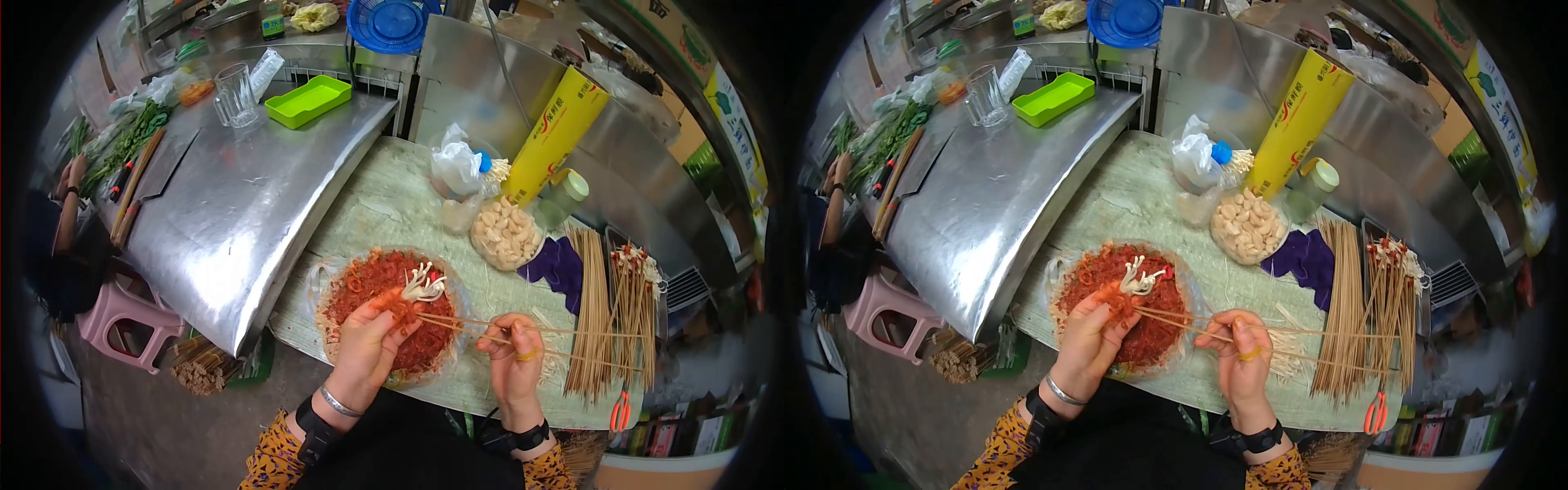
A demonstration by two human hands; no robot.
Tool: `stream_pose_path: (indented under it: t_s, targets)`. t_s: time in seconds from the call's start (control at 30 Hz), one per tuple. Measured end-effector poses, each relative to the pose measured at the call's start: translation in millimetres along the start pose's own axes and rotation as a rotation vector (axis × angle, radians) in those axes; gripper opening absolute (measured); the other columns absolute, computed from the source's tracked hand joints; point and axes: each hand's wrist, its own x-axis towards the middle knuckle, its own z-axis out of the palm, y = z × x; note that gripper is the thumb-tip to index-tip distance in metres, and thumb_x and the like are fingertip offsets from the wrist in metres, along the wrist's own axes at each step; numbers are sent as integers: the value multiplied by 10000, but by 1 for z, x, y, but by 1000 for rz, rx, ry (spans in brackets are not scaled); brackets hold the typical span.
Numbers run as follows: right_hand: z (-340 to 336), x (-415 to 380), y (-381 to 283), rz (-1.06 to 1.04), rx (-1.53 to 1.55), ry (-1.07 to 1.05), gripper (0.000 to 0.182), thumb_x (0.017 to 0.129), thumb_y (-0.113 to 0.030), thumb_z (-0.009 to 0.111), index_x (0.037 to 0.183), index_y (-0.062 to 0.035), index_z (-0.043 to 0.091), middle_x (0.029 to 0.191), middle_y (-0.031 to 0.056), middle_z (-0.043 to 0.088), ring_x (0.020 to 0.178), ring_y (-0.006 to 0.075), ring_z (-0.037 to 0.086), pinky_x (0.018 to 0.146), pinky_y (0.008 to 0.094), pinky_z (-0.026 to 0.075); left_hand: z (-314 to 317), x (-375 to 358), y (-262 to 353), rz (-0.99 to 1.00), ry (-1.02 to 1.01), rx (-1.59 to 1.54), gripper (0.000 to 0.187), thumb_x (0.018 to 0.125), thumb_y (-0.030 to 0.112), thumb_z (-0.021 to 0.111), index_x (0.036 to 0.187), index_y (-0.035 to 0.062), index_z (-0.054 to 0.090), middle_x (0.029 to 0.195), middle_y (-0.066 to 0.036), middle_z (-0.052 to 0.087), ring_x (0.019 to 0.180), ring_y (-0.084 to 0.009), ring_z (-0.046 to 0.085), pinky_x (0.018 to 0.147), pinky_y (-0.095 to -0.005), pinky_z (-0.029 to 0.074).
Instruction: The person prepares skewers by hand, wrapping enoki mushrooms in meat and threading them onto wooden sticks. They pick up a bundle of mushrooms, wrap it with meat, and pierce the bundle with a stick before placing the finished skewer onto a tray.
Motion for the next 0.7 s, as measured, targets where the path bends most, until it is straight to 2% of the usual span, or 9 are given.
stream_pose_path:
  t_s: [0.1,0.23,0.3,0.33,0.4,0.43,0.5,0.63,0.7]
  targets:
    - [-2,-1,8,48,169,32,253,927,-212,467,960,31,527,846,143,589,704,235,632,670,324,538,2,-4,-3,-28,15,-11,280,872,-35,436,1142,-28,510,1098,-136,582,987,-242,595,856,-375,513]
    - [5,-7,10,50,168,66,250,924,-211,468,968,29,522,843,138,582,716,232,626,678,331,534,5,-6,-8,12,23,22,288,870,-46,429,1149,-44,500,1114,-141,573,1012,-251,585,867,-382,510]
    - [12,-13,2,-131,-83,24,250,934,-201,450,942,33,538,842,139,577,732,225,625,688,327,532,6,-6,-9,78,72,126,314,854,-76,428,1161,-66,488,1127,-146,563,1016,-254,585,860,-380,516]
    - [14,-16,1,-133,-83,24,250,934,-201,450,942,33,538,842,139,577,732,225,625,688,327,532,6,-7,-10,78,71,127,314,854,-76,428,1161,-66,488,1127,-146,563,1016,-254,585,860,-380,516]
    - [16,-20,-3,-363,-487,-103,229,929,-175,458,911,27,565,845,134,602,722,213,623,662,311,524,6,-6,-13,152,95,228,338,833,-107,420,1164,-84,488,1116,-150,570,1008,-261,594,851,-365,523]
    - [20,-20,-9,-364,-488,-103,229,929,-175,458,911,27,565,845,134,602,722,213,623,662,311,524,5,-5,-14,152,93,228,338,833,-107,420,1164,-84,488,1116,-150,570,1008,-261,594,851,-365,523]
    - [30,-20,-21,-639,-913,-280,245,932,-197,459,858,1,583,807,108,629,697,192,592,609,277,489,3,-4,-17,199,60,288,350,820,-122,414,1158,-87,500,1103,-156,579,994,-266,605,838,-346,529]
    - [30,-22,-18,-691,-924,-301,217,923,-189,470,882,-17,595,787,102,647,701,184,595,608,267,474,1,-4,-21,223,46,298,317,850,-92,411,1152,-70,507,1079,-177,595,980,-289,616,804,-335,543]
    - [30,-21,-20,-704,-983,-419,107,857,-84,546,909,-12,606,849,107,633,680,226,614,561,288,500,-2,-3,-22,224,35,289,305,855,-85,413,1141,-68,517,1071,-176,599,972,-290,619,802,-332,544]
